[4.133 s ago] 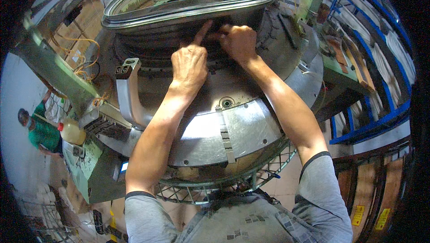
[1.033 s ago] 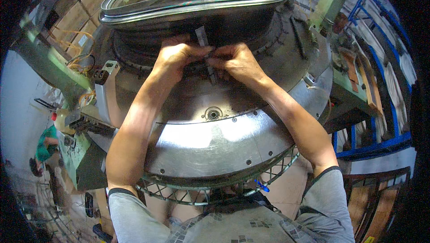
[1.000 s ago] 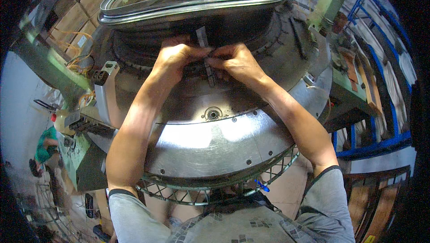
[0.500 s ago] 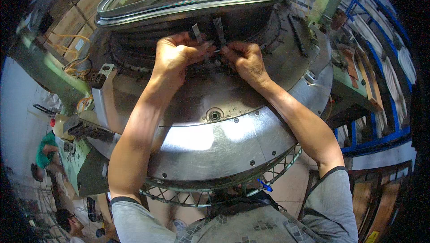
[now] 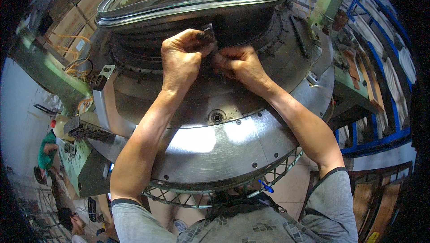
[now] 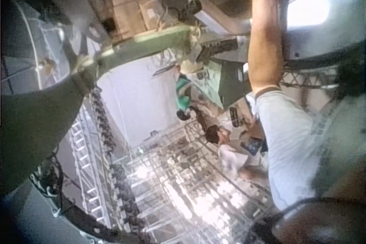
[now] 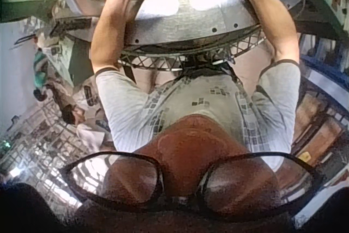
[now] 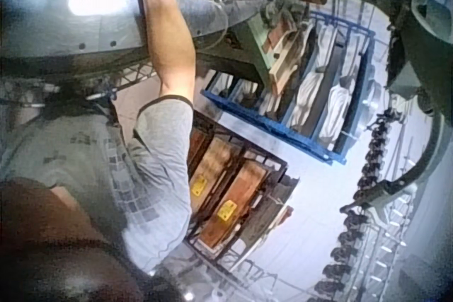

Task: The person repeatedly inserts small metal clips into slots on a large circular metal assembly. They retrieve clips from a nearby wooden tray and continue placing them around the rim of the assembly.

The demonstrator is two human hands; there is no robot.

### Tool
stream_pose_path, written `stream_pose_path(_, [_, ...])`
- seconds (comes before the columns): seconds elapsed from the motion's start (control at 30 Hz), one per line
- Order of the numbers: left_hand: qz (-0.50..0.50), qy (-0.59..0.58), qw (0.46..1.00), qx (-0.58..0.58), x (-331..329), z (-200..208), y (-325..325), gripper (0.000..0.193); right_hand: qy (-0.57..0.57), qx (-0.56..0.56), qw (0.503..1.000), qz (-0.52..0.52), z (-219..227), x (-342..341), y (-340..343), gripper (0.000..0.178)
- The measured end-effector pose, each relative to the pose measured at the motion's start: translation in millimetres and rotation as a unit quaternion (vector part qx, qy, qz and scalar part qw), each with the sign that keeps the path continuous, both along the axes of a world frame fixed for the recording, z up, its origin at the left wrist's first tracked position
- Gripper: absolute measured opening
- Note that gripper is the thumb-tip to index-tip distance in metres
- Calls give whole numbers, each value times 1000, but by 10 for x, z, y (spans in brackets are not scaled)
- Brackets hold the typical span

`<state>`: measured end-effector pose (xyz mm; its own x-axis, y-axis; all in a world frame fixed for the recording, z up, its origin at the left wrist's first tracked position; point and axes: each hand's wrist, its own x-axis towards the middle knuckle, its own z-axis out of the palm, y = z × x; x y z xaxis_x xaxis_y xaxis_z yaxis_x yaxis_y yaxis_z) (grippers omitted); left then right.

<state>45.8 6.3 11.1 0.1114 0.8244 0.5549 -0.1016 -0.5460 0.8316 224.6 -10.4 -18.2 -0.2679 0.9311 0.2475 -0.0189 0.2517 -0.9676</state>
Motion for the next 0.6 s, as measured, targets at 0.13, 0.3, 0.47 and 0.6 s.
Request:
stream_pose_path(0.13, [132, 191, 962, 146, -100, 64, -32, 16, -74, 97, 983, -138, -77, 45, 121, 15])
stream_pose_path(0.3, [207, 346, 864, 301, -48, 1, -67, 11, -140, 182, 958, -174, -191, 59, 244, 18])
stream_pose_path(0.47, [210, 412, 841, 281, -47, -49, -88, 24, -126, 185, 958, -181, -207, 44, 237, 18])
stream_pose_path(0.6, [205, 416, 842, 276, -36, -59, -86, 23, -137, 172, 958, -184, -181, 40, 227, 19])
